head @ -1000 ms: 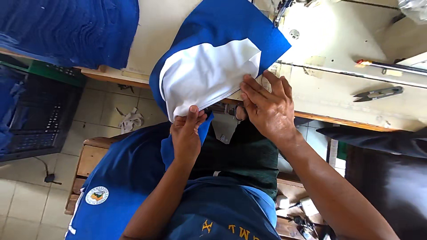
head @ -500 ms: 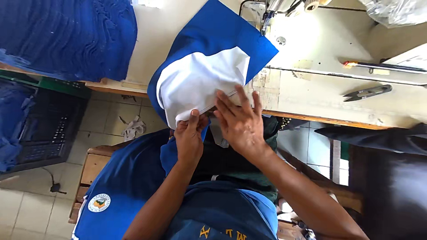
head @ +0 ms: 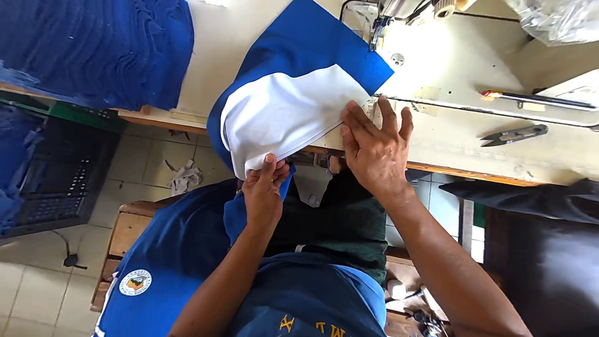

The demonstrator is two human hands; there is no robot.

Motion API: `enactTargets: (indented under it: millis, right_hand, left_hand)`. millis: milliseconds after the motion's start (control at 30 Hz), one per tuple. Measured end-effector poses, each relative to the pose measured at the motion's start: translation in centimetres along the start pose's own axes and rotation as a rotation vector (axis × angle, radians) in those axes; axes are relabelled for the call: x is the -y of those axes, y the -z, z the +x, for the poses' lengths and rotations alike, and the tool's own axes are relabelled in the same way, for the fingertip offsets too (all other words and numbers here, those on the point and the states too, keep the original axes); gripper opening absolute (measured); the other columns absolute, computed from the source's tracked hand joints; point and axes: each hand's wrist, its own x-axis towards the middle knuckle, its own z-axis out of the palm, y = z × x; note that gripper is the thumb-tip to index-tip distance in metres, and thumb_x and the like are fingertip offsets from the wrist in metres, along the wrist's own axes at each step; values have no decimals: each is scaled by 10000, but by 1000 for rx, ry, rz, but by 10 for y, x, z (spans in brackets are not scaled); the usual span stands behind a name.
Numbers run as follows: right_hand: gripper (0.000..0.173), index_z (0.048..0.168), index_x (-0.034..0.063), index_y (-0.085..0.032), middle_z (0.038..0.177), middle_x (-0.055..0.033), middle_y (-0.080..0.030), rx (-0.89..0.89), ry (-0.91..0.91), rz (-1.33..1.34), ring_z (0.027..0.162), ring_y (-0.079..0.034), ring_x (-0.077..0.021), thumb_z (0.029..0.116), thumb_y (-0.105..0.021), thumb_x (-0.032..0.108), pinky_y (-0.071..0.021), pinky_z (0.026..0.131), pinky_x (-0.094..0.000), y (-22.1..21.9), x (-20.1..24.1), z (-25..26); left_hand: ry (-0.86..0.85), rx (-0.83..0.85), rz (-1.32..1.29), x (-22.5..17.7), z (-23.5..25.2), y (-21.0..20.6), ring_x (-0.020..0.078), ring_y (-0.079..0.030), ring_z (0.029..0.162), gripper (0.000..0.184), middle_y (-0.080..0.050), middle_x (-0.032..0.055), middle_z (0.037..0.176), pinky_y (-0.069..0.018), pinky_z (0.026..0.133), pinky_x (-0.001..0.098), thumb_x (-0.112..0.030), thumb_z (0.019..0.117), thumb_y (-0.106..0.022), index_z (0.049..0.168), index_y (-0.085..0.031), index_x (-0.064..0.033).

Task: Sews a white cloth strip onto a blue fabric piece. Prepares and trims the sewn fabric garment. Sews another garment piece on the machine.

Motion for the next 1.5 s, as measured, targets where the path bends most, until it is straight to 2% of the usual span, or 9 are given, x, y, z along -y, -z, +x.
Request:
enactTargets:
  millis: [200, 367, 500, 633, 767, 833, 900, 1033, 1500]
  right_hand:
    - [402, 1448, 75, -598, 1482, -123, -589, 96, -38, 224, 1451, -443, -406, 1085, -494, 215, -309, 1195, -621, 65, -21, -11]
    - [439, 1407, -29, -579, 1466, -255, -554, 293, -183, 16, 1418, -418, -532, 1009, -394, -1, -322, 1141, -716, 127, -134, -53]
    - [405, 1389, -30, -605, 1482, -218, -558, 257, -179, -23, 1429, -453, -455, 1081, -377, 105, -324, 1203, -597, 117, -183, -80]
    - [424, 1346, -27, -605, 1369, -282, -593, 138, -192, -68, 1316, -519, -499, 1125, -346, 224, -374, 1117, -631, 92, -192, -82]
    - [442, 1319, -57, -565, 1237, -294, -617, 1, -266, 117, 1183, -605, -397, 1135, -339, 275, -463, 1043, -531, 91, -142, -71]
    - [348, 1305, -40, -540, 1086, -169, -649, -52, -252, 379, 916, -670, -205, 1125, -395, 221, -575, 804, -380, 81, -73, -70]
    - [273, 1291, 24, -557, 964, -47, -626, 50, -283, 726, 713, -617, -95, 1099, -439, 179, -561, 606, -294, 56, 8, -70]
    - [321, 1138, 45, -667, 746, 8, -593, 431, -506, 1203, 540, -508, -63, 1102, -449, 278, -469, 490, -247, 2, 103, -66]
    - [426, 974, 87, -672, 623, 6, -510, 571, -705, 1476, 411, -373, -52, 1116, -408, 390, -351, 374, -186, -15, 127, -40]
  left_hand:
    - [117, 98, -8, -1, 0, 0, 202, -750, 941, 243, -746, 92, 1065, -625, 881, 379, -240, 1086, -528, 1190, -613, -38]
    - [155, 251, -100, -2, 1, 17, 244, -744, 1024, 283, -734, 128, 1163, -605, 945, 415, -246, 1114, -436, 1226, -594, -40]
    - [147, 191, -55, -3, -2, 20, 219, -754, 963, 198, -749, 106, 1079, -623, 899, 404, -199, 1097, -485, 1116, -615, -50]
    - [164, 180, -67, -6, -3, 20, 203, -759, 942, 209, -758, 82, 1057, -631, 874, 389, -211, 1098, -485, 1102, -638, -70]
    - [190, 193, -96, -6, 0, 21, 176, -757, 930, 252, -762, 64, 1045, -633, 859, 360, -249, 1103, -474, 1112, -659, -77]
    - [190, 189, -87, -4, -2, 25, 168, -757, 924, 246, -764, 60, 1037, -630, 864, 347, -231, 1099, -485, 1102, -674, -73]
    - [166, 194, -72, -2, -3, 28, 176, -759, 924, 250, -769, 74, 1037, -630, 870, 350, -210, 1097, -491, 1099, -687, -55]
    - [125, 206, -30, -3, -4, 31, 180, -758, 918, 210, -764, 84, 1031, -631, 862, 341, -207, 1086, -525, 1097, -669, -55]
    - [18, 132, 1, -7, -5, 28, 96, -701, 816, 181, -729, 45, 923, -597, 762, 255, -239, 1030, -641, 963, -692, -79]
